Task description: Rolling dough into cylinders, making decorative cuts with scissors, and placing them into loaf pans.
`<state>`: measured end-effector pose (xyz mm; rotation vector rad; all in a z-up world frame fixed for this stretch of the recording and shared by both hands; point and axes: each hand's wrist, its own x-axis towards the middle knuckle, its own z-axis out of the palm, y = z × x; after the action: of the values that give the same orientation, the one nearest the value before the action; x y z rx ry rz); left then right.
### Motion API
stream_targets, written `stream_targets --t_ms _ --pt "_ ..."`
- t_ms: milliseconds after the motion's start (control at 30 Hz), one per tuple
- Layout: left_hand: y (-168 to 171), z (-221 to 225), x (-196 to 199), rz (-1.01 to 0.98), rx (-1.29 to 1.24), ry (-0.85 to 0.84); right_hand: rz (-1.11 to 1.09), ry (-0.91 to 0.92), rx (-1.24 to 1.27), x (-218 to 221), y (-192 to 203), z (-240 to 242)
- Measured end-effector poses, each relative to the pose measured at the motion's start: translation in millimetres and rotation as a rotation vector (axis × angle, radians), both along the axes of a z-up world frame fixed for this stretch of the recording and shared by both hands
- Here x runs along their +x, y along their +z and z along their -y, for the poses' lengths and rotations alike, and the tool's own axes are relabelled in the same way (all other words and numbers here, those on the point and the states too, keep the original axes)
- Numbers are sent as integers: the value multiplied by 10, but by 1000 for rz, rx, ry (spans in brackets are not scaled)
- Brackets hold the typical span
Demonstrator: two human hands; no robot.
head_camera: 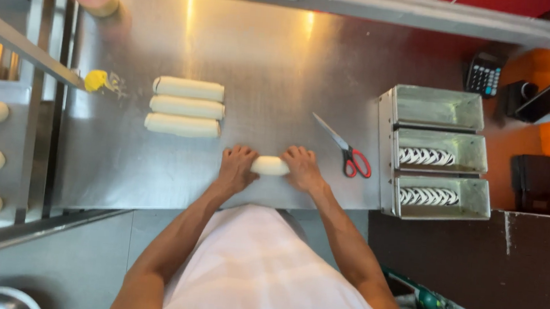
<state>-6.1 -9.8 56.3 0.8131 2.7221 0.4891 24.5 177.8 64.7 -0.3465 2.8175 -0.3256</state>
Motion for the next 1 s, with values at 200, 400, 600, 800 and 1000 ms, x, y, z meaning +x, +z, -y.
stream_targets --t_ms 200,400,600,800,1000 --pt "-128 124 30 30 14 -10 -62 99 -22 -4 -120 183" --pt "220 -260 127 82 -86 -17 36 36 -56 118 149 -127" --pt "-34 -540 141 -18 -86 10 3 121 -19 78 128 -277" --pt "-173 -717 245 -41 -143 68 -16 164 -74 107 27 -245" --pt "-81 -290 146 54 -91 138 92 136 -62 43 161 -561"
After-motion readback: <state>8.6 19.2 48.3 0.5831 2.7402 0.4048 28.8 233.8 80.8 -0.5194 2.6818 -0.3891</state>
